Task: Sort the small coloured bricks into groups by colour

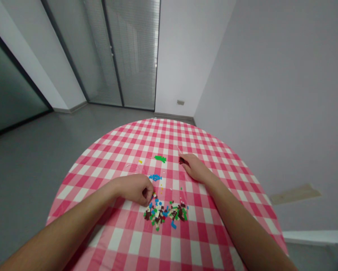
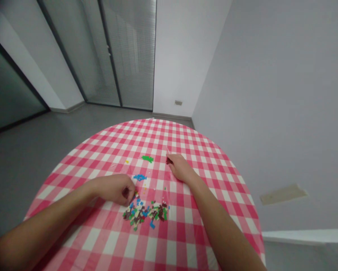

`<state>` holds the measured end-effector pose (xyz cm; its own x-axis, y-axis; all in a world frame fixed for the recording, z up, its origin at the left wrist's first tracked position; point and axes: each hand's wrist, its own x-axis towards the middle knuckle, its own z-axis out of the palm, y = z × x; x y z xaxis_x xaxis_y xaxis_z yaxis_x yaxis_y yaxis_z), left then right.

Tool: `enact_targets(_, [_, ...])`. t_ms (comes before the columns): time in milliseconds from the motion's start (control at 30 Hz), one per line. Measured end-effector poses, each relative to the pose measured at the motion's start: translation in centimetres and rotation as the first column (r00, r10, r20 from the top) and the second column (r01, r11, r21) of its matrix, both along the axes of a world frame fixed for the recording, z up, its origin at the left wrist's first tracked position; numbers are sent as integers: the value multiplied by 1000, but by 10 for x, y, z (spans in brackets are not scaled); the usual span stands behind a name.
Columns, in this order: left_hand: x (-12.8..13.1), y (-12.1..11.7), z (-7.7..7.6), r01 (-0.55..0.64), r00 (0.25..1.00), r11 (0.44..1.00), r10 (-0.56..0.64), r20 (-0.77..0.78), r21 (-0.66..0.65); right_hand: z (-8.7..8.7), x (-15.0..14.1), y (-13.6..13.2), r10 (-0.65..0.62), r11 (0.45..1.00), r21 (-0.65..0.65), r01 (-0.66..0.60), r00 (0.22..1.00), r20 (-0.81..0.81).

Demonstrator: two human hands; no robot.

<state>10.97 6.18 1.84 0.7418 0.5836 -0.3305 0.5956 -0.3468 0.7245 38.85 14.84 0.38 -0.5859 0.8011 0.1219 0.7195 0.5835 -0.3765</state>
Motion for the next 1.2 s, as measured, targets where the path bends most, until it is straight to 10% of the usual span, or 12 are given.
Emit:
enact_targets(333, [-1, 0, 0, 45, 999, 999, -45, 12, 8, 44, 30, -29, -156, 986, -66, 152, 986, -59])
enact_targets(667, [-3, 0, 3, 12, 1000, 998, -12, 1, -64, 14, 2, -67, 208, 960, -193, -204, 978, -1])
enact_targets(1200, [-8, -15, -13, -153, 982, 988, 154, 108, -26, 9, -48, -43, -32, 999, 16, 31, 994, 108])
